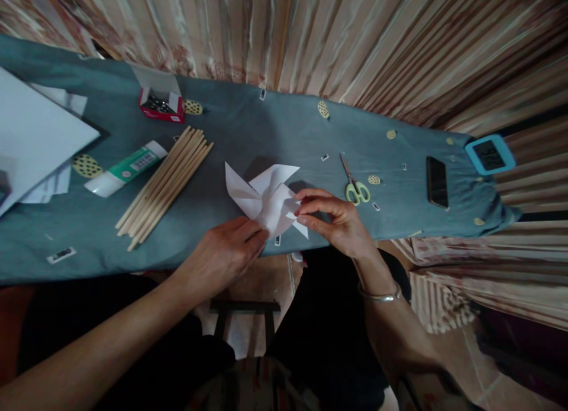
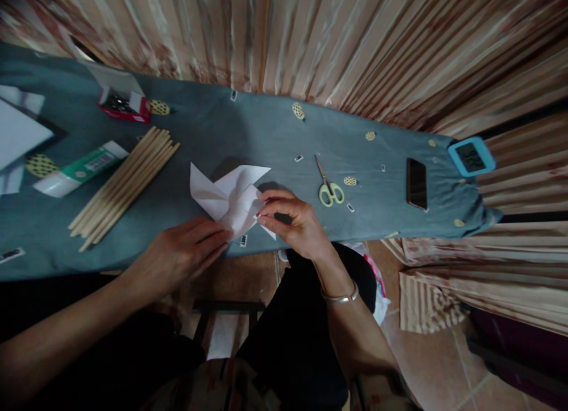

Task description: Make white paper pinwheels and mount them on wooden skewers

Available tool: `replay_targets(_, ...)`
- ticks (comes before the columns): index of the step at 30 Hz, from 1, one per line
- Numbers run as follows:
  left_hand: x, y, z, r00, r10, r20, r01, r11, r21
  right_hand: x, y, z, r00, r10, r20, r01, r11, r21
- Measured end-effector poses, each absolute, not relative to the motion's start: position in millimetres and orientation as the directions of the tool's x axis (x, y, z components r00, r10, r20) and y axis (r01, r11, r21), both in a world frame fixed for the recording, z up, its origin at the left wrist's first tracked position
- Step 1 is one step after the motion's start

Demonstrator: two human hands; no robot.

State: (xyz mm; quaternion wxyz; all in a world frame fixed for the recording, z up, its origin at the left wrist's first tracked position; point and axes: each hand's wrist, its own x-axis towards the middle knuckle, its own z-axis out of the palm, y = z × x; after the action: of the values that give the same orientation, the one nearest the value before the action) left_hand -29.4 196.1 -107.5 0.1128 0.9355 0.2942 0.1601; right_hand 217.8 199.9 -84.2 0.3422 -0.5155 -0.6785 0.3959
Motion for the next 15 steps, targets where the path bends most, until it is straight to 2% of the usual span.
replay_targets(10,-28,194,-110,0.801,0.553,0.231,0.495,-0.828,0.265,198,207,-96,-0.207,0.973,0.105,0.557,0.206,-0.805)
replay_targets(15,-27,193,-111,0.790,0.572,0.219,0.511,-0.813,0.279,188,209,-105,-0.165,0.971,0.171,0.653,0.237,-0.719)
